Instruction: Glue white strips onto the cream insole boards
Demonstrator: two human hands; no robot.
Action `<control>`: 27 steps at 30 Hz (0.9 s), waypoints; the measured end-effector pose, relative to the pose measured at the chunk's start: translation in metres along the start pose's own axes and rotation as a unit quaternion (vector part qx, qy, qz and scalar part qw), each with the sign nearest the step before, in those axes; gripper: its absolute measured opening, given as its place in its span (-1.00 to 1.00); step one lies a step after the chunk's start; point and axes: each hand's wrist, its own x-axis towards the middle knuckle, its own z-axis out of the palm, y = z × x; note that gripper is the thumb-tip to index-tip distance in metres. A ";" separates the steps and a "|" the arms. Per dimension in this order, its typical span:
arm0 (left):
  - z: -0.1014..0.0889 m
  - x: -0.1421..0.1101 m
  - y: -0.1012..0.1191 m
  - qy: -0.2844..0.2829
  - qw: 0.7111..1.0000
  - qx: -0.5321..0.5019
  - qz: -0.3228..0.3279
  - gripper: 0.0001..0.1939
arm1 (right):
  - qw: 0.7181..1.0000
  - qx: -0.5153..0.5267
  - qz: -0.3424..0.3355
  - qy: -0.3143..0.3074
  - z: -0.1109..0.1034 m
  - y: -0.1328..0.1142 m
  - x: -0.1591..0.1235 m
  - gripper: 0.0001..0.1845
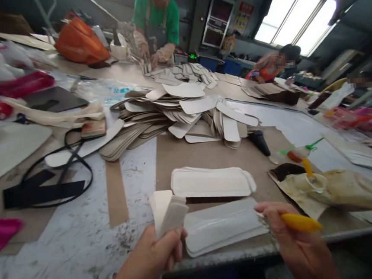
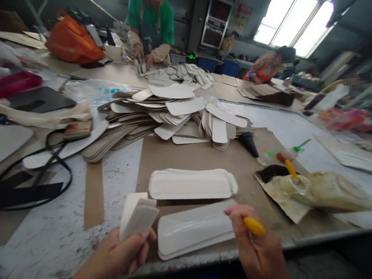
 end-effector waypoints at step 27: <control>0.021 -0.010 -0.013 0.054 0.989 -0.134 0.000 -0.68 | 0.876 0.391 0.273 -0.069 0.033 -0.012 -0.007 -0.70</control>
